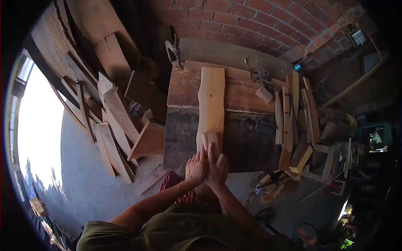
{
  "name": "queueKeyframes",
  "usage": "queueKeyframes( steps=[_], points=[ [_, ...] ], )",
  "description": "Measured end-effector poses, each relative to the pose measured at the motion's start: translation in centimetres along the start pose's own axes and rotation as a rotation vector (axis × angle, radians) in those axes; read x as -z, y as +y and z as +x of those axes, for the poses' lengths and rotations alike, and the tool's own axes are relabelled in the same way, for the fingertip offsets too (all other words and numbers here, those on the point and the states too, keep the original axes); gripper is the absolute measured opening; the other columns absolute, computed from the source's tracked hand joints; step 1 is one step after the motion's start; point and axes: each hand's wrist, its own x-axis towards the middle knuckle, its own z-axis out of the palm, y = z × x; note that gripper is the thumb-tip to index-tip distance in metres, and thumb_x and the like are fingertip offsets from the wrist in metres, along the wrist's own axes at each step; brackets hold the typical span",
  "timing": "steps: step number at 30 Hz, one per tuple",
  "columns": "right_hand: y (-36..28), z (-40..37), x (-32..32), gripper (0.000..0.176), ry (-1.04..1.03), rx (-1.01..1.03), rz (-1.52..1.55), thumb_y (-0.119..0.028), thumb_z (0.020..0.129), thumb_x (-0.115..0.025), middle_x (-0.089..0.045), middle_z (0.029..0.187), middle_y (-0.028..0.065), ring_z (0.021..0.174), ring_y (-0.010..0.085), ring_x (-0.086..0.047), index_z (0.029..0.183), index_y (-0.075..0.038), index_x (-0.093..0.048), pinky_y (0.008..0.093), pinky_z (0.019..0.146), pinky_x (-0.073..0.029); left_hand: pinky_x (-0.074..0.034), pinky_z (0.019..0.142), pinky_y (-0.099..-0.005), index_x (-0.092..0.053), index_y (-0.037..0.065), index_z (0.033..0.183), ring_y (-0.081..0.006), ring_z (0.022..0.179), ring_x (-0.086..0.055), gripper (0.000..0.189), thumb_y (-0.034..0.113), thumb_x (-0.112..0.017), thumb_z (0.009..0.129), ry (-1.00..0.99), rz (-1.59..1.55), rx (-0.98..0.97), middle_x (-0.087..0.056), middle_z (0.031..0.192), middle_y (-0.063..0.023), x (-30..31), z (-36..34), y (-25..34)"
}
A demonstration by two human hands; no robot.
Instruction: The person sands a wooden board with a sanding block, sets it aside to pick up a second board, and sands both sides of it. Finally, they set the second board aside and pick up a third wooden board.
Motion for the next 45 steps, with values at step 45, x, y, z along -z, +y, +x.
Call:
queueKeyframes(
  steps=[45],
  points=[
    [1.4, 32.4, -2.3, 0.069, 0.037, 0.176, 0.152, -0.029, 0.086, -0.062, -0.049, 0.102, 0.0235, 0.098, 0.0396, -0.055, 0.146, -0.023, -0.028, 0.0445, 0.077, -0.048, -0.038, 0.102, -0.0489, -0.018, 0.002, 0.148, -0.0416, 0.125, -0.045, 0.066, 0.039, -0.037, 0.097, 0.366, -0.236, -0.091, -0.043, 0.135, -0.0264, 15.5, 27.9, 2.5]
  ],
)
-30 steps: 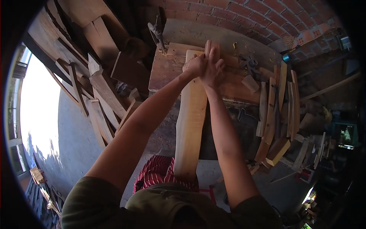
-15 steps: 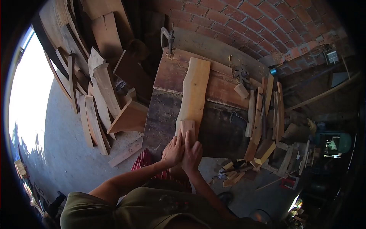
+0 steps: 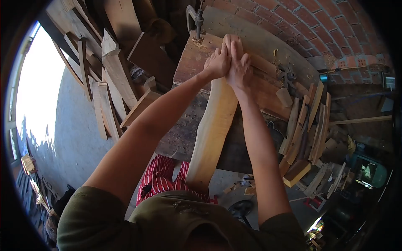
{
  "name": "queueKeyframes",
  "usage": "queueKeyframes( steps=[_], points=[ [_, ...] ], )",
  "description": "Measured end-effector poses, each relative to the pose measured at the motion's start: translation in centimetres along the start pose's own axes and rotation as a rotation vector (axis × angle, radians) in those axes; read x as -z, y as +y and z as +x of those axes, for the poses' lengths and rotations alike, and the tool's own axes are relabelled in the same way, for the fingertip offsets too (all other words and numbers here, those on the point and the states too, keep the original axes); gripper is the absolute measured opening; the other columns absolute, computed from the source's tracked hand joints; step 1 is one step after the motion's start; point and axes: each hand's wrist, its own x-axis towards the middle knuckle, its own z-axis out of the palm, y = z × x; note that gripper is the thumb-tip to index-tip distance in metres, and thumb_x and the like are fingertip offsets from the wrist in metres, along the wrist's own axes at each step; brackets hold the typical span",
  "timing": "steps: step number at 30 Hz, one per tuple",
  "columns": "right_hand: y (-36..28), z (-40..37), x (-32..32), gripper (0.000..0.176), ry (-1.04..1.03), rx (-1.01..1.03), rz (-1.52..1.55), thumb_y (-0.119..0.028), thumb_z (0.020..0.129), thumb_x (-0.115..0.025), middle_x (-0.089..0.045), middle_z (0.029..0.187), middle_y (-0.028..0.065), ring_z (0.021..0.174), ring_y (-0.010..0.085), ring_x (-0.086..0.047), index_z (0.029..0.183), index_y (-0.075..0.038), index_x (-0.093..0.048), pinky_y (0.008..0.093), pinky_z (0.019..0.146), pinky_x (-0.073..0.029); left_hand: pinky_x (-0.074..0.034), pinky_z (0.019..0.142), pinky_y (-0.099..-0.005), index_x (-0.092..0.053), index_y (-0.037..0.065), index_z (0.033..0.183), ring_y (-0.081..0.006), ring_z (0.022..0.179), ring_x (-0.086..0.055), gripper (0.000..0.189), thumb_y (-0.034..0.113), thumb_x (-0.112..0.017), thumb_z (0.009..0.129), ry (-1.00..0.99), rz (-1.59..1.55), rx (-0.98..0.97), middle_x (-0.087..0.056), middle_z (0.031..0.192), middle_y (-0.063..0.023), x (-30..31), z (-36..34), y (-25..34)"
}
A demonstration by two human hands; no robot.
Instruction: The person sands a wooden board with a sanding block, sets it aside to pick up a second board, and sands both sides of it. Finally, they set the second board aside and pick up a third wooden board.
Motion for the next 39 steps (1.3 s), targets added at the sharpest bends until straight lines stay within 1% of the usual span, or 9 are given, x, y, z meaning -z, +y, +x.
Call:
queueKeyframes(
  steps=[6, 12, 15, 17, 19, 21, 23, 33, 39],
  points=[
    [0.0, -2.3, -1.3, 0.069, 0.127, -0.018, -0.037, -0.032, 0.089, -0.058, -0.05, 0.105, 0.0235, 0.093, 0.042, -0.057, 0.149, -0.028, -0.025, 0.0491, 0.078, -0.049, -0.036, 0.104, -0.0512, -0.016, 0.007, 0.149, -0.0447, 0.125, -0.044, 0.064, 0.037, -0.037, 0.096, -0.007, -0.03, 0.023, -0.041, 0.137, -0.0276, -0.7, -1.5, 0.0],
    [-4.6, -22.0, 2.4, 0.074, 0.044, -0.118, -0.128, -0.026, 0.083, -0.064, -0.047, 0.091, 0.0149, 0.081, 0.0305, -0.054, 0.149, -0.025, -0.031, 0.0385, 0.067, -0.047, -0.042, 0.094, -0.0466, -0.006, -0.001, 0.15, -0.0418, 0.114, -0.051, 0.071, 0.026, -0.041, 0.095, -0.105, 0.15, -0.171, -0.046, 0.127, -0.0279, -6.2, -21.1, -3.6],
    [-7.1, -31.8, 4.1, 0.076, -0.062, -0.126, -0.124, -0.023, 0.081, -0.065, -0.045, 0.089, 0.0143, 0.079, 0.0308, -0.055, 0.149, -0.023, -0.03, 0.039, 0.064, -0.05, -0.041, 0.095, -0.0422, -0.009, -0.005, 0.149, -0.0351, 0.116, -0.051, 0.075, 0.022, -0.045, 0.09, -0.155, 0.196, -0.068, -0.047, 0.128, -0.0244, -4.8, -31.9, -1.8],
    [-7.5, -33.6, 4.4, 0.078, -0.089, -0.131, -0.121, -0.023, 0.081, -0.066, -0.045, 0.088, 0.0144, 0.079, 0.0312, -0.055, 0.149, -0.022, -0.03, 0.0395, 0.064, -0.051, -0.038, 0.101, -0.0426, -0.009, -0.007, 0.149, -0.0362, 0.123, -0.046, 0.073, 0.02, -0.044, 0.09, -0.367, 0.155, 0.006, -0.036, 0.144, -0.0269, -3.0, -33.9, -1.0],
    [-7.8, -33.0, 5.2, 0.092, -0.229, -0.181, -0.006, -0.021, 0.076, -0.072, -0.042, 0.096, 0.0188, 0.084, 0.0363, -0.054, 0.152, -0.017, -0.02, 0.0409, 0.066, -0.053, -0.038, 0.101, -0.042, -0.01, -0.007, 0.149, -0.0361, 0.123, -0.047, 0.072, 0.02, -0.044, 0.09, -0.386, 0.185, -0.02, -0.036, 0.144, -0.0266, -3.2, -33.2, -1.6],
    [-7.1, -30.1, 4.7, 0.092, -0.212, -0.201, -0.03, -0.021, 0.077, -0.072, -0.043, 0.096, 0.0189, 0.085, 0.0362, -0.054, 0.152, -0.017, -0.02, 0.0414, 0.065, -0.053, -0.042, 0.091, -0.0393, -0.014, -0.005, 0.149, -0.0322, 0.113, -0.052, 0.073, 0.024, -0.046, 0.09, -0.165, 0.217, -0.238, -0.048, 0.129, -0.0206, -4.4, -30.6, -2.5],
    [-6.0, -26.0, 4.1, 0.09, -0.149, -0.215, -0.041, -0.021, 0.078, -0.071, -0.043, 0.097, 0.0188, 0.087, 0.0364, -0.055, 0.152, -0.017, -0.019, 0.0415, 0.063, -0.055, -0.043, 0.089, -0.0392, -0.017, -0.002, 0.149, -0.031, 0.108, -0.054, 0.067, 0.026, -0.042, 0.094, -0.115, 0.146, -0.175, -0.054, 0.114, -0.0174, -4.0, -25.9, -1.3],
    [2.0, -3.6, 1.1, 0.07, 0.01, -0.299, -0.033, -0.034, 0.089, -0.059, -0.047, 0.109, 0.0234, 0.099, 0.0412, -0.055, 0.149, -0.023, -0.024, 0.0474, 0.071, -0.055, -0.034, 0.104, -0.0481, -0.027, 0.009, 0.146, -0.0425, 0.122, -0.047, 0.06, 0.041, -0.038, 0.097, -0.115, 0.081, -0.234, -0.05, 0.129, -0.0254, -4.0, 0.7, 1.7],
    [1.0, -6.3, 0.8, 0.072, 0.02, -0.274, -0.019, -0.036, 0.088, -0.059, -0.046, 0.108, 0.0225, 0.099, 0.0419, -0.054, 0.149, -0.025, -0.022, 0.0499, 0.074, -0.053, -0.036, 0.103, -0.0502, -0.024, 0.008, 0.147, -0.0472, 0.12, -0.046, 0.061, 0.038, -0.038, 0.097, -0.147, 0.104, -0.139, -0.047, 0.132, -0.0287, -2.5, -3.5, 2.1]
  ],
)
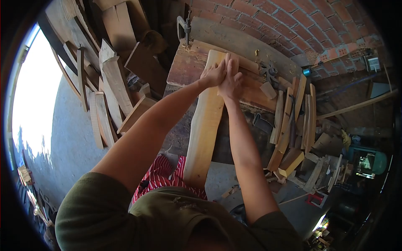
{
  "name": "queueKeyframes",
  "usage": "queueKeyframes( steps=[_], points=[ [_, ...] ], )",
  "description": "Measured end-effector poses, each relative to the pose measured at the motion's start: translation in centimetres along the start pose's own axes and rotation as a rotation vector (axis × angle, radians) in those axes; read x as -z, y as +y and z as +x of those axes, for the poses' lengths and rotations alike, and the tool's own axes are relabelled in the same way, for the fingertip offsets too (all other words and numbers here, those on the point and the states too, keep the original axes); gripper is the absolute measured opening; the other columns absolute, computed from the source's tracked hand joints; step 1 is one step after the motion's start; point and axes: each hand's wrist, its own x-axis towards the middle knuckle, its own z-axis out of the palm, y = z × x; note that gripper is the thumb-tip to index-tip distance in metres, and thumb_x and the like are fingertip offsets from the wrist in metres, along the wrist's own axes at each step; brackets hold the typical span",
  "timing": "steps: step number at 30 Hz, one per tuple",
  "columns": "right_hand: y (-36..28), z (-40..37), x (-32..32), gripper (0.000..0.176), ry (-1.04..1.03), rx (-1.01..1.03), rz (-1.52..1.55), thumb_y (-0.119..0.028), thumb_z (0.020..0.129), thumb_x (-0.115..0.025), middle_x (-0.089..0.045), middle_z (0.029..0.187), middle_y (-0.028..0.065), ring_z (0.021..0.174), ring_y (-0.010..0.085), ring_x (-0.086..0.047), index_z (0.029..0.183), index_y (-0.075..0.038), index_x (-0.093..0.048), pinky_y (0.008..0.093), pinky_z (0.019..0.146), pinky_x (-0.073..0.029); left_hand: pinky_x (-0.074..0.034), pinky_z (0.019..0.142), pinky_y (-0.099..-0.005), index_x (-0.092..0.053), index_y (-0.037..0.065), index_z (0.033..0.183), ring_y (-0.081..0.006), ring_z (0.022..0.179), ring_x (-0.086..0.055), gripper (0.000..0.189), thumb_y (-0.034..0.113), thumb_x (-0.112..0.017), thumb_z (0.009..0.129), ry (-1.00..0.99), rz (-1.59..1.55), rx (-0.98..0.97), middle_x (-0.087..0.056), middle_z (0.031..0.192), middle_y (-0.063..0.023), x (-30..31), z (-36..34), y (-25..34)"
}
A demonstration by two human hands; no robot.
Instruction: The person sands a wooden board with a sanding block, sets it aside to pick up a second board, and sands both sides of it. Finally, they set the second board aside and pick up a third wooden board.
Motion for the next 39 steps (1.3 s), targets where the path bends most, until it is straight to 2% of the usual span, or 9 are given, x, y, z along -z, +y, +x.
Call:
queueKeyframes(
  steps=[5, 10, 14, 19, 21, 27, 33, 36, 39],
  points=[
    [-1.8, -16.5, 2.3, 0.066, -0.046, 0.064, 0.011, -0.027, 0.09, -0.057, -0.046, 0.098, 0.0192, 0.088, 0.036, -0.054, 0.15, -0.023, -0.029, 0.0433, 0.069, -0.053, -0.042, 0.092, -0.0432, -0.015, 0.003, 0.151, -0.035, 0.11, -0.051, 0.069, 0.033, -0.041, 0.095, 0.016, 0.081, 0.042, -0.053, 0.122, -0.0183, -3.4, -17.7, -0.8],
    [-2.3, -26.9, 4.0, 0.066, -0.189, 0.115, -0.027, -0.022, 0.089, -0.058, -0.045, 0.094, 0.018, 0.084, 0.0338, -0.054, 0.149, -0.022, -0.032, 0.0417, 0.067, -0.053, -0.041, 0.091, -0.0418, -0.012, -0.003, 0.151, -0.0322, 0.107, -0.052, 0.071, 0.031, -0.042, 0.096, -0.063, 0.001, 0.158, -0.053, 0.117, -0.0189, -5.8, -30.0, -0.8],
    [-2.3, -23.0, 3.5, 0.069, -0.16, 0.17, -0.027, -0.023, 0.087, -0.06, -0.044, 0.093, 0.0176, 0.084, 0.0334, -0.055, 0.149, -0.022, -0.031, 0.0411, 0.064, -0.053, -0.041, 0.09, -0.0428, -0.012, -0.001, 0.151, -0.033, 0.108, -0.052, 0.07, 0.031, -0.042, 0.096, -0.016, -0.01, 0.157, -0.053, 0.117, -0.0196, -5.4, -26.0, -1.2],
    [-2.6, -8.0, 0.7, 0.082, -0.043, 0.25, 0.058, -0.02, 0.083, -0.065, -0.044, 0.098, 0.0193, 0.089, 0.0401, -0.054, 0.152, -0.026, -0.021, 0.0465, 0.066, -0.052, -0.039, 0.093, -0.0477, -0.014, 0.002, 0.15, -0.0376, 0.112, -0.05, 0.066, 0.034, -0.038, 0.097, 0.116, -0.067, 0.15, -0.05, 0.122, -0.0203, -1.0, -11.2, -2.1],
    [-3.3, -1.7, 0.4, 0.066, -0.015, 0.231, 0.099, -0.029, 0.089, -0.059, -0.048, 0.099, 0.0216, 0.091, 0.0406, -0.058, 0.147, -0.026, -0.029, 0.0485, 0.066, -0.053, -0.037, 0.098, -0.0491, -0.016, 0.009, 0.151, -0.0405, 0.118, -0.047, 0.066, 0.037, -0.039, 0.096, 0.16, -0.082, 0.156, -0.048, 0.126, -0.024, 0.8, -4.7, -2.7],
    [-4.6, 7.2, -1.7, 0.057, 0.078, 0.134, 0.147, -0.034, 0.09, -0.056, -0.05, 0.101, 0.0226, 0.093, 0.0413, -0.058, 0.142, -0.03, -0.033, 0.0503, 0.073, -0.051, -0.032, 0.107, -0.0529, -0.018, 0.021, 0.153, -0.0483, 0.128, -0.04, 0.065, 0.047, -0.037, 0.096, 0.164, -0.164, 0.189, -0.039, 0.139, -0.0285, 2.3, 6.9, -6.2],
    [-2.9, -0.5, -0.3, 0.063, -0.014, 0.073, 0.166, -0.031, 0.089, -0.055, -0.047, 0.108, 0.0224, 0.102, 0.0425, -0.054, 0.147, -0.03, -0.03, 0.0507, 0.077, -0.051, -0.034, 0.104, -0.0568, -0.014, 0.024, 0.152, -0.0537, 0.12, -0.045, 0.064, 0.045, -0.035, 0.096, 0.106, -0.203, 0.144, -0.043, 0.135, -0.0322, -0.8, 0.4, -5.1],
    [-1.4, -11.1, 1.3, 0.071, 0.018, 0.103, 0.117, -0.026, 0.086, -0.06, -0.045, 0.1, 0.0191, 0.091, 0.0383, -0.054, 0.15, -0.026, -0.028, 0.0462, 0.067, -0.052, -0.043, 0.093, -0.0515, -0.015, 0.005, 0.15, -0.0453, 0.112, -0.053, 0.064, 0.029, -0.04, 0.095, 0.057, -0.052, 0.069, -0.054, 0.121, -0.0271, -3.1, -11.6, -2.2],
    [-0.8, -21.2, 3.3, 0.07, 0.045, 0.154, 0.006, -0.021, 0.083, -0.064, -0.045, 0.089, 0.0143, 0.078, 0.0305, -0.056, 0.147, -0.027, -0.036, 0.0363, 0.057, -0.052, -0.044, 0.087, -0.0473, -0.016, 0.001, 0.15, -0.0376, 0.102, -0.056, 0.066, 0.024, -0.042, 0.094, -0.004, 0.092, 0.095, -0.055, 0.117, -0.0234, -5.9, -22.7, -0.5]
  ],
)
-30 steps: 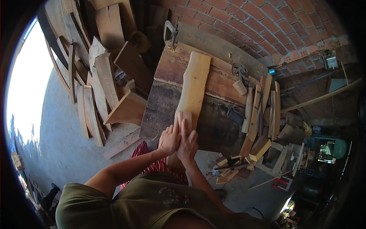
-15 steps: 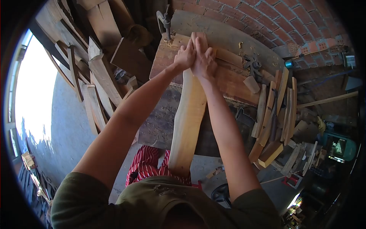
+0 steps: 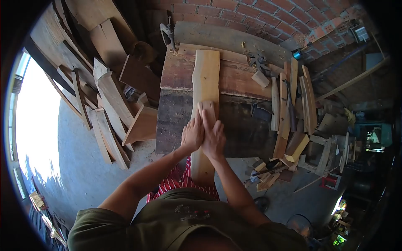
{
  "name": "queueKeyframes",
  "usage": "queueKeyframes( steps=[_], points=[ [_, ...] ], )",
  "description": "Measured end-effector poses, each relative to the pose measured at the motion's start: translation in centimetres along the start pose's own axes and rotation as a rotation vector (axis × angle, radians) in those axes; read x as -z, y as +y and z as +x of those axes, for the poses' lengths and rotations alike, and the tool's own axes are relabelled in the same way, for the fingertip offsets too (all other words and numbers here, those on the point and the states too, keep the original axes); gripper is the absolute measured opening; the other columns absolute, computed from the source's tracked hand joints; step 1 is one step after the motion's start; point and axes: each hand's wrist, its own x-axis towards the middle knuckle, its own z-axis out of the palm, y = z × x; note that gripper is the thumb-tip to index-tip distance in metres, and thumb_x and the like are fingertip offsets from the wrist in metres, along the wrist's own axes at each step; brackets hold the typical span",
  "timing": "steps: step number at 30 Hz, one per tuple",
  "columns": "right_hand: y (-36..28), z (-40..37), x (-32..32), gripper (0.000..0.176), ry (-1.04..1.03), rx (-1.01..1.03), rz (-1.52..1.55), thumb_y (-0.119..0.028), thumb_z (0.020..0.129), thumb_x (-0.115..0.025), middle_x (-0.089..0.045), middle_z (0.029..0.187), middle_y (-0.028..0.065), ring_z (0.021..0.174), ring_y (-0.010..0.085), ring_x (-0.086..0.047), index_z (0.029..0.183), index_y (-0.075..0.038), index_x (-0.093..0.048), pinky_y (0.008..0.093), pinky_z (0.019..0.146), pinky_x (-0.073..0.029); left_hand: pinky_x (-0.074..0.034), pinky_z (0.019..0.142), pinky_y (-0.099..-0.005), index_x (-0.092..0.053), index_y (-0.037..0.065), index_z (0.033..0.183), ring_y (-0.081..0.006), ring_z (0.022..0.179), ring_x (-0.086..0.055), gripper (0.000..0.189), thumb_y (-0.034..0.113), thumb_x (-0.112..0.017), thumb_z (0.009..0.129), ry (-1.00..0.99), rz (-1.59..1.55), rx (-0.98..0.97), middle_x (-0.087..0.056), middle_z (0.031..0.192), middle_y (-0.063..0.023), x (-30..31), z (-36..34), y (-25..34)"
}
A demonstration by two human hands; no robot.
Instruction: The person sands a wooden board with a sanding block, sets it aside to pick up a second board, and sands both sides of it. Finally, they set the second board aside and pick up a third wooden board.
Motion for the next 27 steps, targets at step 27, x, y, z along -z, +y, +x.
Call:
queueKeyframes(
  steps=[27],
  points=[
    [3.1, 15.4, -3.4, 0.064, 0.0, -0.146, 0.035, -0.032, 0.089, -0.058, -0.047, 0.102, 0.0188, 0.091, 0.0372, -0.055, 0.147, -0.03, -0.031, 0.0468, 0.069, -0.053, -0.036, 0.102, -0.0509, -0.023, 0.01, 0.148, -0.0441, 0.121, -0.048, 0.059, 0.037, -0.035, 0.098, -0.026, -0.079, 0.015, -0.05, 0.13, -0.0274, 4.4, 17.7, 2.0]
  ],
)
